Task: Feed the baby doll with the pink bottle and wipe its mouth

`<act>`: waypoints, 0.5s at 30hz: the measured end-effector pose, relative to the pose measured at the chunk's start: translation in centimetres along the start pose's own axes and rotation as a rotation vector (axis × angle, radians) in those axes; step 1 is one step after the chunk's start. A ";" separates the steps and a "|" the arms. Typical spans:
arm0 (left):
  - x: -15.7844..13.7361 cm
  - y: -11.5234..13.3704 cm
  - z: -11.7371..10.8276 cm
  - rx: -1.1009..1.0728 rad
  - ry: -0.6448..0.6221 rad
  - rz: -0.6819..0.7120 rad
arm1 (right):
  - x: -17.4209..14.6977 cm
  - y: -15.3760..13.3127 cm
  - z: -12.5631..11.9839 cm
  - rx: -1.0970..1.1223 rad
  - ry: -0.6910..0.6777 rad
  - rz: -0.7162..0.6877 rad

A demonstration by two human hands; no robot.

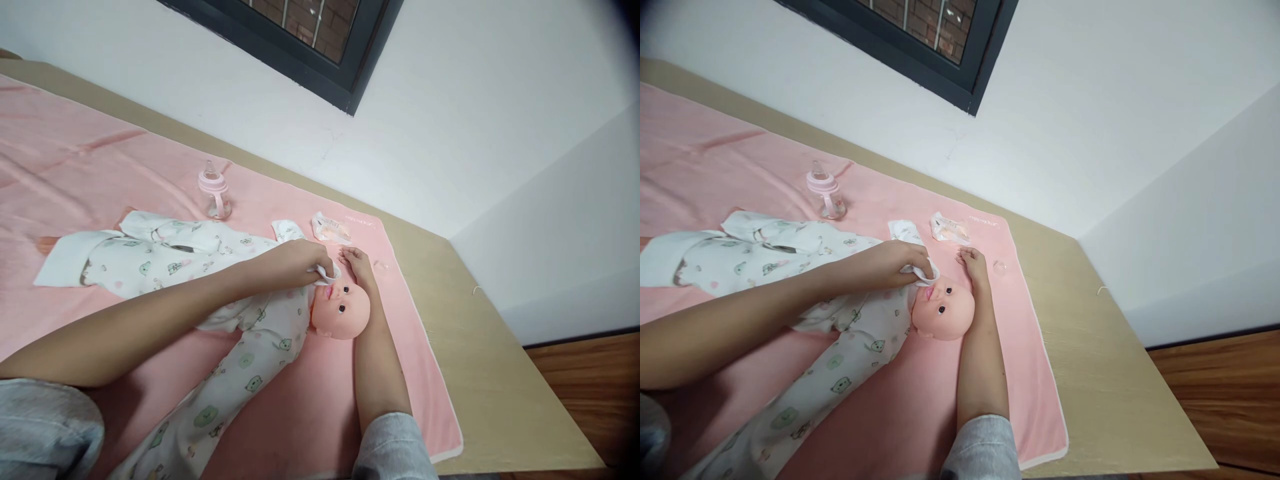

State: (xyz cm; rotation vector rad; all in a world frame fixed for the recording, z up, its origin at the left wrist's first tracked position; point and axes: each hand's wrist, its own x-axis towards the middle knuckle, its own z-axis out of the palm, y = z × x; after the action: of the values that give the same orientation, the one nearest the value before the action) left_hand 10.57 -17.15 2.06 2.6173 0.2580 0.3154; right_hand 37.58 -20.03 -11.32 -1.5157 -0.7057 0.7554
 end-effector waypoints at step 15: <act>-0.6 0.9 -0.2 -0.026 -0.017 0.061 | 0.2 0.3 0.0 0.033 -0.001 0.016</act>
State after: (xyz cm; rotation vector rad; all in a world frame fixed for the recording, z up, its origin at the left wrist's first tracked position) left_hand 10.06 -18.01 2.53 2.6044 0.1679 0.3153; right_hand 37.70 -19.95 -11.59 -1.4929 -0.6791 0.7766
